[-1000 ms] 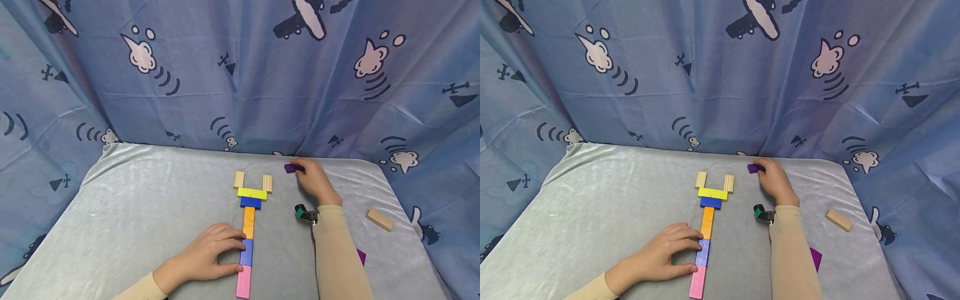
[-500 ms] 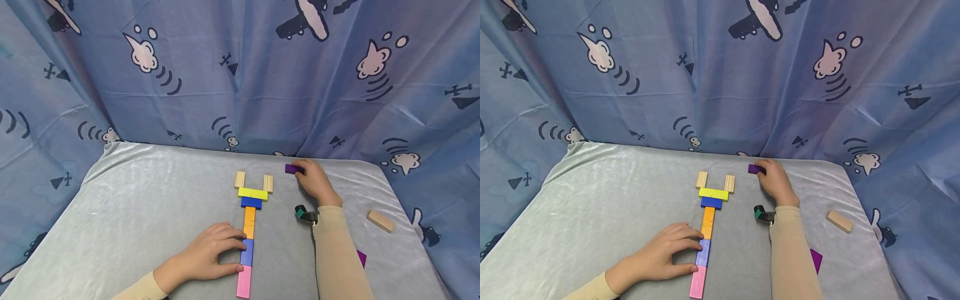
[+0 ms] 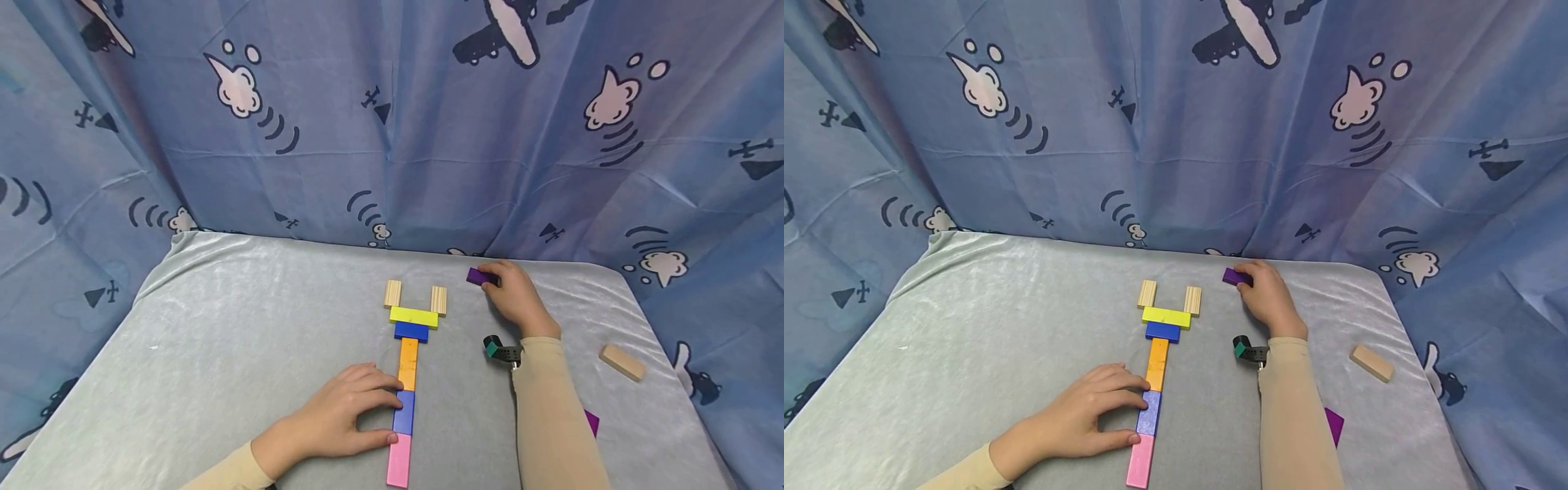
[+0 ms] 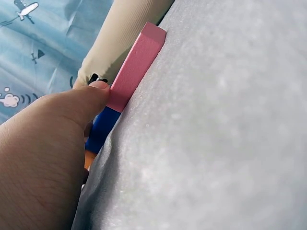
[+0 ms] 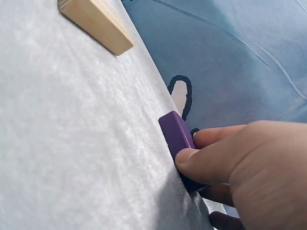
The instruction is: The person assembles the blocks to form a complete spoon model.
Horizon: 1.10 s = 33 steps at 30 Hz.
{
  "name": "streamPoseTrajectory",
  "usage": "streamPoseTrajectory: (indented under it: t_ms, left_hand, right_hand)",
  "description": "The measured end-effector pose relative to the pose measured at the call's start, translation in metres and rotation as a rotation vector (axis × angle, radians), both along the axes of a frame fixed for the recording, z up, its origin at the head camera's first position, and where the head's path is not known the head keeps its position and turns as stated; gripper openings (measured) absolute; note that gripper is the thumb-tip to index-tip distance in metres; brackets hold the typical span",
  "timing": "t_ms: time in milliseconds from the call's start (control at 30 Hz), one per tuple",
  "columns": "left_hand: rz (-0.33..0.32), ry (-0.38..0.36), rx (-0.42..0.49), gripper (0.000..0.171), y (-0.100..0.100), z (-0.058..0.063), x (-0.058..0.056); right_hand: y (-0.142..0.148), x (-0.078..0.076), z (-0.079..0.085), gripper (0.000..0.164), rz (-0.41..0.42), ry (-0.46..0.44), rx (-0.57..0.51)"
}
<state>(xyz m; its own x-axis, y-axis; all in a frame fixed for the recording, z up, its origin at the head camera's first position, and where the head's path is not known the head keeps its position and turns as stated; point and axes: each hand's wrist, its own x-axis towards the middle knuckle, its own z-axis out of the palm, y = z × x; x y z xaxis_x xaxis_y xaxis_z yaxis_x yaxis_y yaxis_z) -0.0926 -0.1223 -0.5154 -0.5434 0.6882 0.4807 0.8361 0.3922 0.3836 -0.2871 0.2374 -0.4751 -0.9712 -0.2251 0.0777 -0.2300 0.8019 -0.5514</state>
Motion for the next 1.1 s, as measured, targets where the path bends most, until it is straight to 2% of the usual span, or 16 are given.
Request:
streamPoseTrajectory:
  t_ms: [400, 733, 1100]
  left_hand:
    - [-0.002, -0.004, -0.009, 0.035, 0.001, 0.002, 0.0]
    - [-0.003, -0.01, -0.008, 0.034, 0.0, 0.003, 0.0]
    - [0.0, -0.005, -0.003, 0.034, 0.0, 0.003, 0.0]
  right_hand:
    - [-0.002, 0.001, 0.002, 0.038, 0.023, 0.024, -0.032]
    - [-0.015, 0.0, 0.004, 0.04, 0.055, 0.029, -0.054]
    - [-0.031, 0.004, 0.012, 0.042, 0.1, -0.007, -0.106]
